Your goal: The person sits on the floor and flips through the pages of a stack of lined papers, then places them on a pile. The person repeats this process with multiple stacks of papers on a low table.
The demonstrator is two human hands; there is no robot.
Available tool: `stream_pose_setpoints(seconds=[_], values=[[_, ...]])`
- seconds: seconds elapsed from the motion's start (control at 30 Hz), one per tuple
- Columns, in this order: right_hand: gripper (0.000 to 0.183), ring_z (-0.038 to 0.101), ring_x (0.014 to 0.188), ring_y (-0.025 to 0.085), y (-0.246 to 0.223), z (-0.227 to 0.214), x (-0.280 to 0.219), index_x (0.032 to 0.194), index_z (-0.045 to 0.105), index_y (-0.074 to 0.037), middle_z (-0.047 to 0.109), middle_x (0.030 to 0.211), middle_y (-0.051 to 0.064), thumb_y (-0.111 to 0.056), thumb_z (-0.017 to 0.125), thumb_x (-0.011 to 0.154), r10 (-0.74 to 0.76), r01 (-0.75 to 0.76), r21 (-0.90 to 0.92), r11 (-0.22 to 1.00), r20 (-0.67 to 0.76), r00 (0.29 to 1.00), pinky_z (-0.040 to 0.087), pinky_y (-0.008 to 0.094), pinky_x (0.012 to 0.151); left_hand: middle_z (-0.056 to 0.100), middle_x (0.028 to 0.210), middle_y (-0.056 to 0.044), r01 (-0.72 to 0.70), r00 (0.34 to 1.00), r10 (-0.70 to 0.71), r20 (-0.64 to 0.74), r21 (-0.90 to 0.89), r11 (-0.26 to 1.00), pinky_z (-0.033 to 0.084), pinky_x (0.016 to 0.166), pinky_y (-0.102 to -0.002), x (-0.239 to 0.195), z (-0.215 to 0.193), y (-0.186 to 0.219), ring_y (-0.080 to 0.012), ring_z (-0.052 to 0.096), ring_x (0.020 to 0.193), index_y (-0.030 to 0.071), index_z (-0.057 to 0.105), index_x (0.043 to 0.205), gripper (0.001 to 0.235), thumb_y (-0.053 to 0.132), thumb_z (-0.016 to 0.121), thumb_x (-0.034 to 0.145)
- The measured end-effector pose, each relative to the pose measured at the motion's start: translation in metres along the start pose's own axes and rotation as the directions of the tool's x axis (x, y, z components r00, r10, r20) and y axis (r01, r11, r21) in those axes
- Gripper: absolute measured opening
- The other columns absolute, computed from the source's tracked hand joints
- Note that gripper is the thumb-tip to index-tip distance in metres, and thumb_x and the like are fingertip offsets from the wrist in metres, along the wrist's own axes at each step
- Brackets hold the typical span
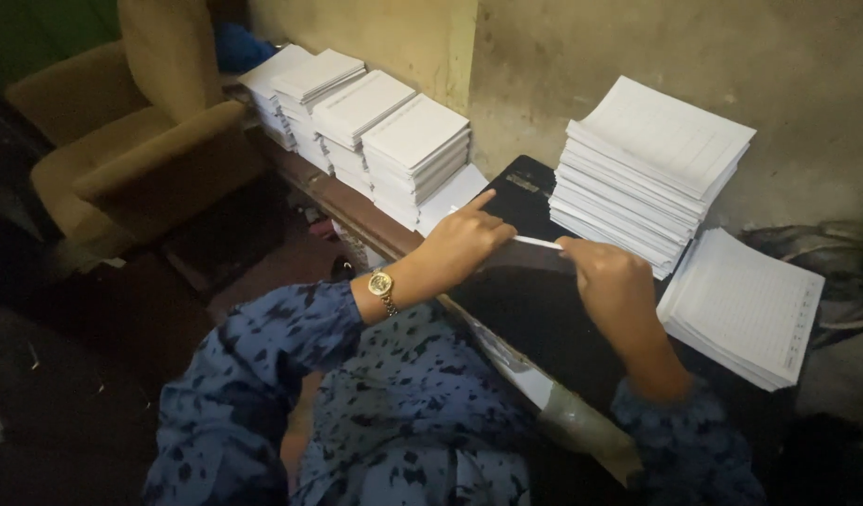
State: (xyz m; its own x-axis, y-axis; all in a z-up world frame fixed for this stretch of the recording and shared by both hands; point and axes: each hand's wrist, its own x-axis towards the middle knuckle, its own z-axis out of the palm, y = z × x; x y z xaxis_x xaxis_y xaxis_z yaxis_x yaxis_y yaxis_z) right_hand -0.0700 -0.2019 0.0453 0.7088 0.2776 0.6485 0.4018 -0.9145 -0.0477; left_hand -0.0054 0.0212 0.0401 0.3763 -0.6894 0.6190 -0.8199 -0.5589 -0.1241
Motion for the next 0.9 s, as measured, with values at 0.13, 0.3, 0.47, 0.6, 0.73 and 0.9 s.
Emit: stream_pose_setpoints(seconds=[0.13,0.3,0.47,0.6,0.73,0.9], values=[[0.007,0.075,0.076,0.022,0.007,0.0,-0.005,0.095,0.078,-0.014,0.075,0.076,0.007,-0.014,0.071,0.096,0.011,-0.011,0.022,1.0,-0.003,1.0,0.061,0.031,0.066,0.077,0.078,-0.014,0.016,1.0,-0.017,0.017,0.039,0.999,0.04,0.116,-0.043,-0.008,0.009,-0.002,-0.0241,0.078,0.083,0.005,0.077,0.092,0.011,0.0,0.077,0.083],[0.01,0.075,0.075,0.019,-0.002,-0.011,-0.002,0.095,0.078,-0.013,0.077,0.079,0.008,-0.016,0.069,0.098,0.023,-0.025,0.064,0.998,0.028,0.999,0.061,0.025,0.065,0.077,0.078,-0.014,-0.022,1.0,0.021,0.018,0.047,0.999,0.045,0.113,-0.042,-0.011,0.012,-0.01,-0.0253,0.078,0.083,0.004,0.076,0.092,0.009,-0.001,0.074,0.084],[0.011,0.075,0.072,0.022,0.001,-0.013,0.003,0.093,0.077,-0.01,0.075,0.073,0.011,-0.015,0.069,0.098,0.052,-0.054,0.032,0.998,0.036,0.998,0.061,0.026,0.061,0.076,0.075,-0.012,0.01,1.0,-0.011,0.014,0.066,0.998,0.051,0.106,-0.04,-0.013,0.006,-0.009,-0.0234,0.077,0.08,0.007,0.077,0.092,0.008,0.003,0.076,0.085],[0.012,0.076,0.073,0.022,0.0,-0.017,0.003,0.094,0.078,-0.009,0.076,0.075,0.011,-0.014,0.068,0.098,0.052,-0.055,0.091,0.994,0.035,0.998,0.061,0.026,0.063,0.075,0.071,-0.007,-0.002,0.999,-0.003,0.035,0.159,0.987,0.055,0.099,-0.035,-0.022,0.023,-0.018,-0.0202,0.076,0.074,0.011,0.076,0.091,0.012,0.003,0.075,0.083],[0.01,0.076,0.081,0.024,0.006,-0.017,0.003,0.097,0.078,-0.011,0.078,0.082,0.01,-0.008,0.069,0.096,0.004,-0.007,0.06,0.998,0.046,0.999,0.062,0.029,0.067,0.073,0.068,-0.005,0.035,0.999,-0.036,0.003,0.194,0.98,0.057,0.09,-0.03,-0.018,0.009,-0.013,-0.0169,0.073,0.069,0.013,0.075,0.087,0.01,0.005,0.074,0.082],[0.009,0.077,0.084,0.024,0.025,-0.009,-0.001,0.099,0.078,-0.01,0.078,0.085,0.012,-0.007,0.07,0.097,0.021,-0.024,0.045,0.999,0.06,0.998,0.062,0.031,0.072,0.073,0.07,-0.009,0.103,0.994,-0.102,-0.037,0.03,0.994,0.06,0.082,-0.032,-0.017,-0.003,-0.007,-0.0218,0.073,0.069,0.008,0.076,0.088,0.006,0.004,0.075,0.084]])
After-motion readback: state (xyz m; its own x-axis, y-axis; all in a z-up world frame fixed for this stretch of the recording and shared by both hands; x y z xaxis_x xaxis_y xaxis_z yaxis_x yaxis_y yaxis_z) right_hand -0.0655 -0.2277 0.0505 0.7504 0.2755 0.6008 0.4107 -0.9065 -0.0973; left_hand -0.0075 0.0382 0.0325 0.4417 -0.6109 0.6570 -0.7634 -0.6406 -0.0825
